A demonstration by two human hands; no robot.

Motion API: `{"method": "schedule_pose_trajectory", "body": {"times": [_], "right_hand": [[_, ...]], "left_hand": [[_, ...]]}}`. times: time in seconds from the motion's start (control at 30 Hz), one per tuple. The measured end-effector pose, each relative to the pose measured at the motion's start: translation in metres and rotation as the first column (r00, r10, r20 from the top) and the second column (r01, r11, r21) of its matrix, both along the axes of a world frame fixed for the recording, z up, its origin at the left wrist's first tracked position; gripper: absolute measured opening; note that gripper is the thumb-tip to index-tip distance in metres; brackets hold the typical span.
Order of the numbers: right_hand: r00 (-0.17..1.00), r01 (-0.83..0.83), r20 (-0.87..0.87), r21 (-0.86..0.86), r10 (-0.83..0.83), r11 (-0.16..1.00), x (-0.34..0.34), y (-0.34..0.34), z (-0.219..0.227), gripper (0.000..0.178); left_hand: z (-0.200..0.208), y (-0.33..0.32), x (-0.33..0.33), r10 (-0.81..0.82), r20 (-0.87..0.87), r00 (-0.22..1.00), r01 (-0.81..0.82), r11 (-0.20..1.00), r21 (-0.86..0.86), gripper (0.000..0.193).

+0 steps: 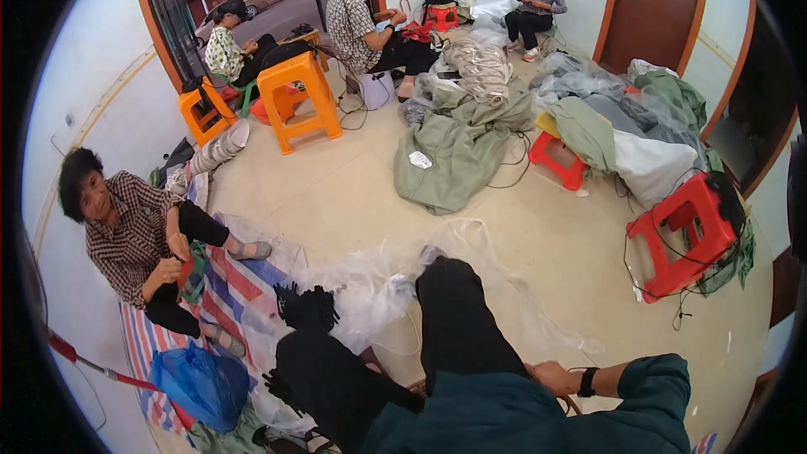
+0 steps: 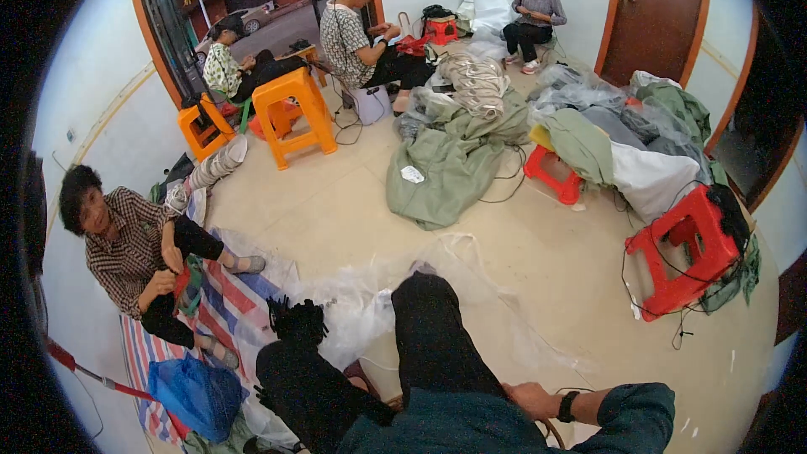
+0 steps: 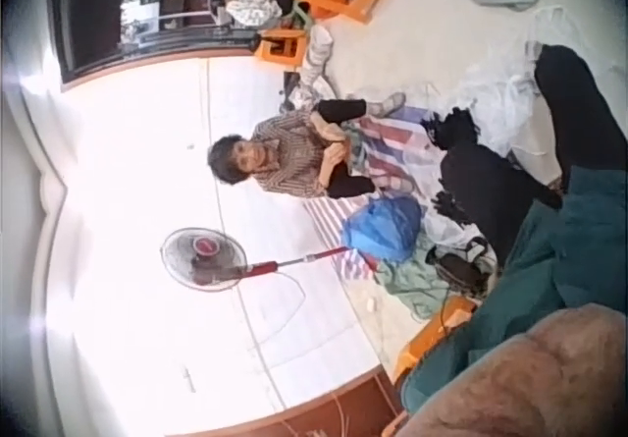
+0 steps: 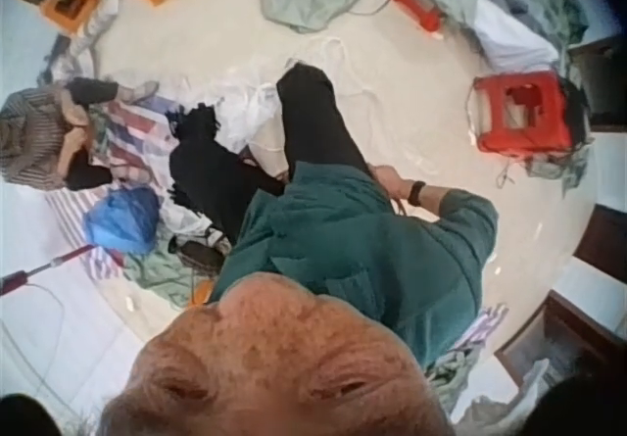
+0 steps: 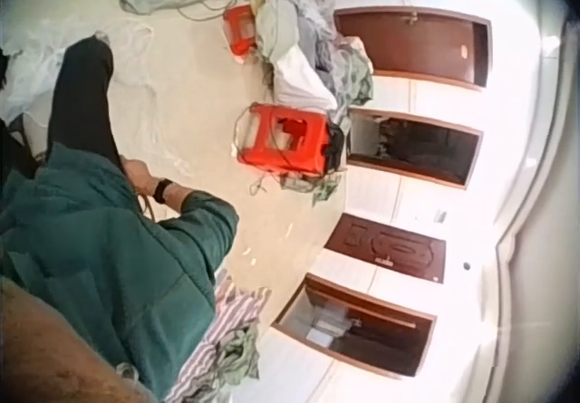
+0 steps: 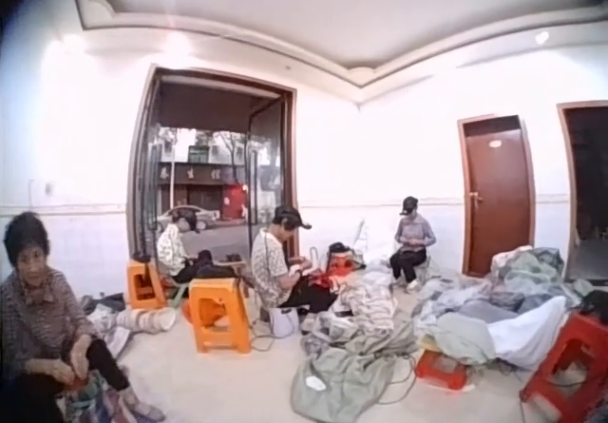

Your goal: Assembling small black plastic buckle and strap components by hand.

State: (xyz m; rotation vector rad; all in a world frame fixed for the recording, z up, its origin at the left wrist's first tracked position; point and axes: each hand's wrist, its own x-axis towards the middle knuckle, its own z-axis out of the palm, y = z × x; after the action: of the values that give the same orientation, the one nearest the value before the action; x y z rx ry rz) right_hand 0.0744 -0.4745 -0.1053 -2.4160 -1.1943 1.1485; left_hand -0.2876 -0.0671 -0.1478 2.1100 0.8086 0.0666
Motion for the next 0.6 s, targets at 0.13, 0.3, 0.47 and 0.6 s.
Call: {"method": "schedule_pose_trajectory", "body": {"times": [0.13,0.3,0.47,0.6], "right_hand": [[0.994,-0.018,-0.105,-0.088,0.009,0.996,0.002,0.007,0.009,0.039],[0.984,-0.023,-0.176,-0.26,-0.024,0.965,0.004,0.004,-0.002,0.028],[0.978,0.112,-0.15,-0.188,-0.141,0.976,-0.015,-0.038,-0.052,0.032],[0.928,0.174,-0.274,-0.283,-0.253,0.943,-0.01,-0.041,-0.051,0.033]], "left_hand": [[-0.002,0.023,0.025,0.03,-0.003,1.0,-0.03,0.999,-0.042,0.039],[0.004,0.045,0.053,0.073,-0.01,0.997,-0.073,0.991,-0.109,0.038],[0.042,0.068,0.064,0.079,-0.033,0.996,-0.082,0.988,-0.133,0.037],[0.073,0.076,0.056,0.088,-0.034,0.996,-0.092,0.987,-0.13,0.037]]}}
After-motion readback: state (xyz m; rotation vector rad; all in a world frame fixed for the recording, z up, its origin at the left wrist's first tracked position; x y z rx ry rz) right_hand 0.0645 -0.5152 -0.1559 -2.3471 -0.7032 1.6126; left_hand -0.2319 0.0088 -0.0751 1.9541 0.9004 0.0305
